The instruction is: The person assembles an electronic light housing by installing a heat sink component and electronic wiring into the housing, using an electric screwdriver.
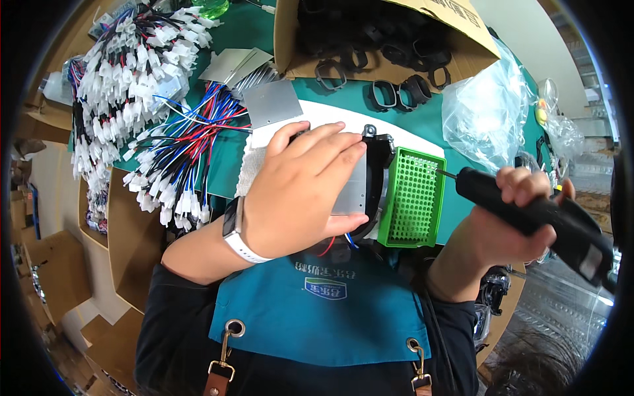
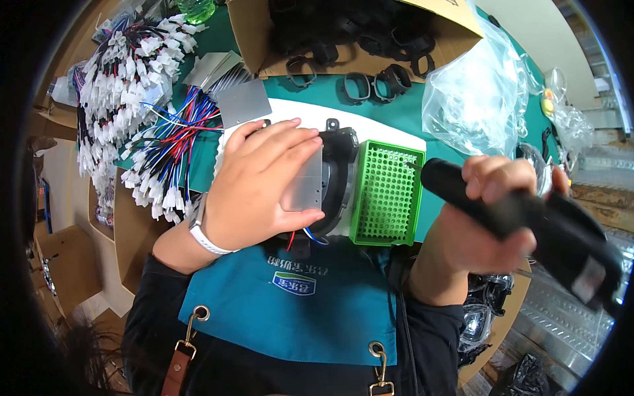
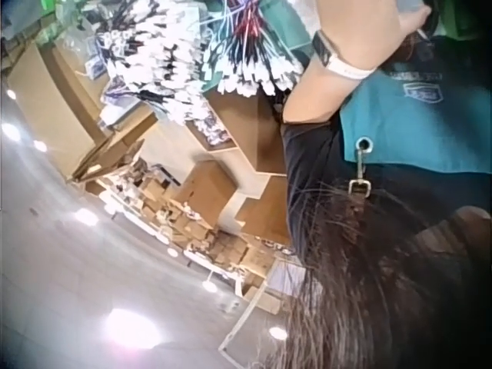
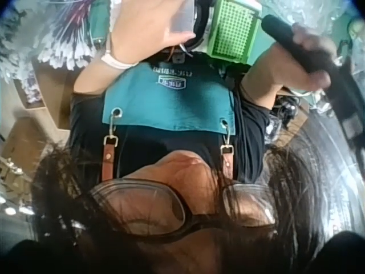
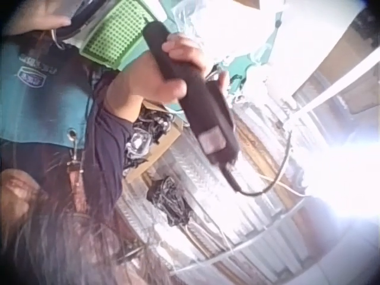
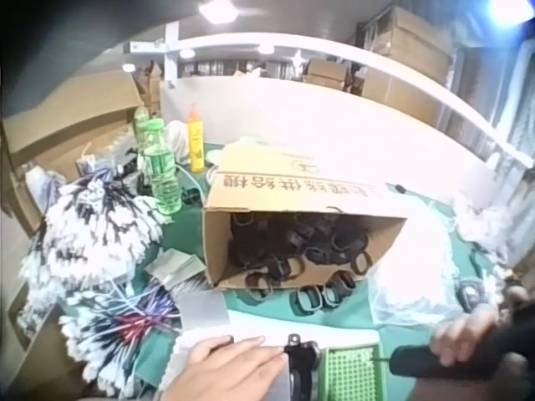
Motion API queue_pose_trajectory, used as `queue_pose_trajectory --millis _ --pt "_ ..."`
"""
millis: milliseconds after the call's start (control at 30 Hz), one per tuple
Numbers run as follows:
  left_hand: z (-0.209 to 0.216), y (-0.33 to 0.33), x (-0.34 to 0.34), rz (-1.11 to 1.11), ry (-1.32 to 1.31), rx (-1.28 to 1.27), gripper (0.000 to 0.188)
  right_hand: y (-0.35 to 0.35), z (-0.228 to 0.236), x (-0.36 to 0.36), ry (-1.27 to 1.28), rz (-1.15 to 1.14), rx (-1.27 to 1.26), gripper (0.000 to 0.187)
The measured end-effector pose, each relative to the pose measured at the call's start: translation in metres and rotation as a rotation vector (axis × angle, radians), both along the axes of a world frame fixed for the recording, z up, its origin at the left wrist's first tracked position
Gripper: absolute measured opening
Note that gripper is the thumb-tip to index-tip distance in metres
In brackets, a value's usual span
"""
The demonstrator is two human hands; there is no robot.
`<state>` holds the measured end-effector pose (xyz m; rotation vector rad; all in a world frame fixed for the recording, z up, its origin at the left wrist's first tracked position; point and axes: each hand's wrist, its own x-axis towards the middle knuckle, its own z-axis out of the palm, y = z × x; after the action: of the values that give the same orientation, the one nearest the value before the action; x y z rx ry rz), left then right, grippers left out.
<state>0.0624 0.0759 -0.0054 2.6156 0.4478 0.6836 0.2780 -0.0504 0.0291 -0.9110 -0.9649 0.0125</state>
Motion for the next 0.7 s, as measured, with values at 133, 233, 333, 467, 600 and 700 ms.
queue_pose_trajectory --millis 133,233,333,467,600,700 --pt "-0.005 -0.006 0.005 -0.014 0.022 -0.001 0.068 -0.002 0.015 -0.029 0.030 0.199 0.151 0.089" --pt "-0.003 -0.004 0.008 -0.016 0.024 -0.028 0.068 0.011 0.016 -0.048 -0.041 0.473 0.130 0.083" --pt "-0.006 -0.004 0.009 -0.032 0.002 -0.035 0.067 0.019 0.008 -0.055 -0.054 0.526 0.071 0.083" --pt "-0.007 -0.002 0.007 -0.043 -0.006 -0.064 0.069 0.022 0.004 -0.058 -0.038 0.539 0.014 0.083" --pt "-0.007 -0.001 0.007 -0.042 -0.010 -0.058 0.071 0.024 0.003 -0.058 -0.041 0.523 0.007 0.083" --pt "-0.007 -0.001 0.009 -0.033 -0.026 -0.077 0.071 0.027 0.004 -0.059 -0.067 0.523 -0.009 0.082"
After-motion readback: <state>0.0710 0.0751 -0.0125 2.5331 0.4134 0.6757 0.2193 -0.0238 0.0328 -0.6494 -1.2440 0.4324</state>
